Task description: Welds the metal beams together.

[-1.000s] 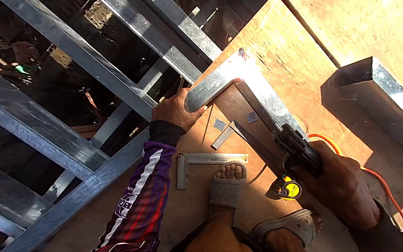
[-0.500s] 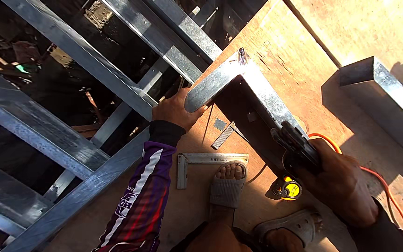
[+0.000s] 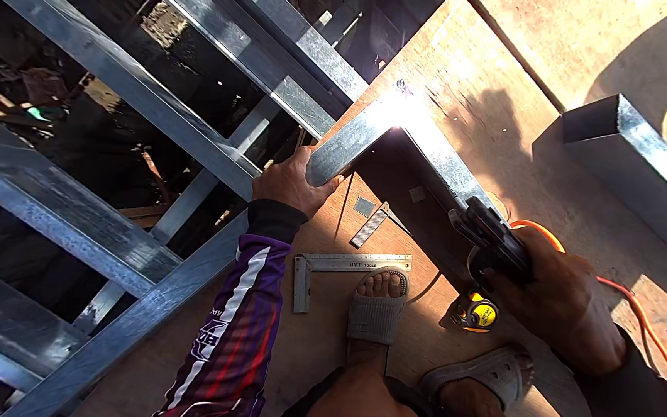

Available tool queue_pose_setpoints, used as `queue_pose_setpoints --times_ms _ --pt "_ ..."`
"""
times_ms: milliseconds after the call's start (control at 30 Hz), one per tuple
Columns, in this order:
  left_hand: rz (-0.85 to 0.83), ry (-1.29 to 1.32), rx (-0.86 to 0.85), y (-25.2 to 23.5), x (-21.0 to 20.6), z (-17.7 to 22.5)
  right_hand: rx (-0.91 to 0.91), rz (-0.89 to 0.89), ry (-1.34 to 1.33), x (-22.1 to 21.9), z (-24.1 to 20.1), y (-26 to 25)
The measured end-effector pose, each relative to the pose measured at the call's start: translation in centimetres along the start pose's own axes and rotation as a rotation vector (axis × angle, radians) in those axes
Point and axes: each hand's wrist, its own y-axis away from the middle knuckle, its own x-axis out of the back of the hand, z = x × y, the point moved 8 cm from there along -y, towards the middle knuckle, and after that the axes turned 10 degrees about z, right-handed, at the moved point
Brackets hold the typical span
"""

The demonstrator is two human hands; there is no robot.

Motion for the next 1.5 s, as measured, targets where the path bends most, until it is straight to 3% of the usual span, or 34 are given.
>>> queue_pose_setpoints --times_ms 1167,1500 --pt "-0.022 -0.025 -0.004 -0.1 0.2 0.2 0.003 0.01 -0.011 -0.3 0.1 -0.5" --pt "-0.049 0.008 0.017 0.0 0.2 0.3 0.02 0.156 0.129 3.5 3.6 -0.7"
